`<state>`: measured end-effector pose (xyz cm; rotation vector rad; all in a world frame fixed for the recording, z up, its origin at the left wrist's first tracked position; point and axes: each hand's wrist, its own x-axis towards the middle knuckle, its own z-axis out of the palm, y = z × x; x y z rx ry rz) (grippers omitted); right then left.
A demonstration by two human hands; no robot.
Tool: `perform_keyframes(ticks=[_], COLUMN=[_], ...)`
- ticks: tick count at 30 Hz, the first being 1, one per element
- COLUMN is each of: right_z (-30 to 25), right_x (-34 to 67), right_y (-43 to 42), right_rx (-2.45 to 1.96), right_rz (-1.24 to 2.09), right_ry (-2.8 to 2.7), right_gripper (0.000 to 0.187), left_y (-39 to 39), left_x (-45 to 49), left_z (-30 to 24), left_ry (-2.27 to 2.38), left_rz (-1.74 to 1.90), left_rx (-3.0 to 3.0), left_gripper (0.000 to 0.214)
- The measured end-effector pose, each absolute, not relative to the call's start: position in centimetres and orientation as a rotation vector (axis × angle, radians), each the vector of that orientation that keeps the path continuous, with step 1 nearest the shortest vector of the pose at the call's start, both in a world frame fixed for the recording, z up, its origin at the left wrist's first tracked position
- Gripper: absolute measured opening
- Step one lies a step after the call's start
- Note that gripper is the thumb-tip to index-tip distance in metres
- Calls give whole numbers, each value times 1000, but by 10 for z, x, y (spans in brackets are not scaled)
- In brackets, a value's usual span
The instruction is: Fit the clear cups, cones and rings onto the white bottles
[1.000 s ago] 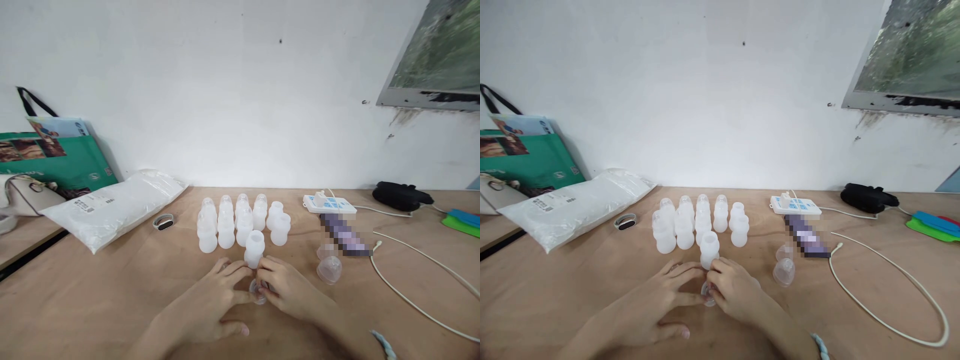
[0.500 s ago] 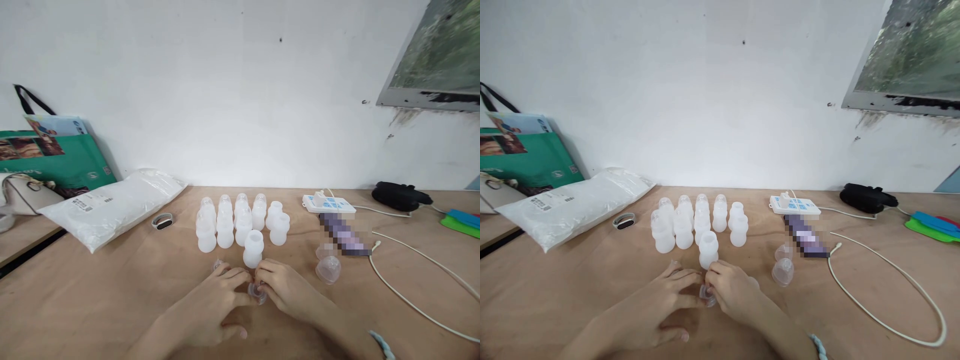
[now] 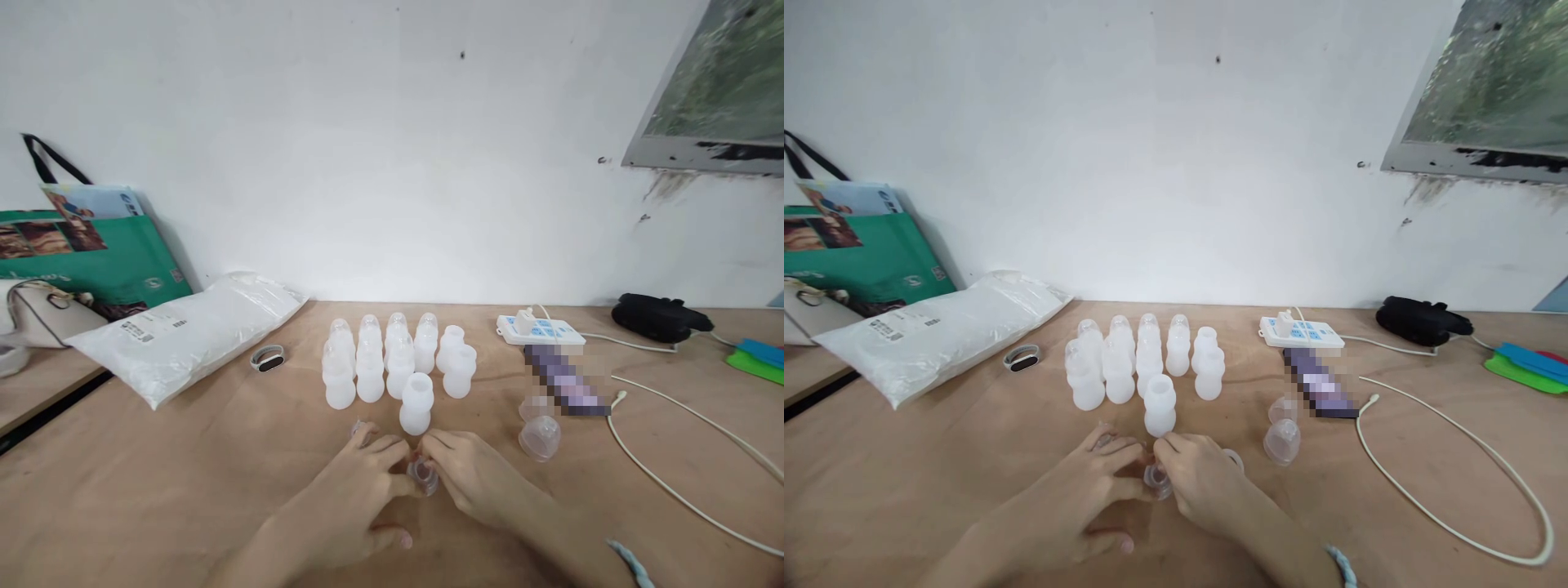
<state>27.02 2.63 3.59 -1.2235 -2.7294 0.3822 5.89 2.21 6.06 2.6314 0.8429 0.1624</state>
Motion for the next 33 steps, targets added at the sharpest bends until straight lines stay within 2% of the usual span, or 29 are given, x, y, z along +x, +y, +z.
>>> perform_keyframes(ticks=[9,12,16,19,23,25,28,33], right_z=[44,51,54,50,48,51,59,71], right_x=[270,270,272,269,267,270,280,296], right_y=[25,23,20,21,23,22,22,30], right_rx=[-1236,-1224,-1161,-1197,-1258,-1236,-1170,-959], right_rz=[522,551,564,570,569,612,710,584], right_ry=[-2616,-2569,-2585,-2601,-2610,-2603,-2499,-2126], right_gripper=[16,12,29,36,20,16,21,28], left_y=[22,24,27,28,27,27,29,33], left_x=[59,57,53,50,49,49,49,53], left_z=[62,64,69,71,70,69,65,52], left_ry=[855,841,774,736,810,917,1087,1051], left_rz=[152,167,177,214,247,292,419,749], left_rx=[2609,2564,2481,2426,2367,2338,2302,2473], left_gripper=[52,46,36,44,47,40,35,47])
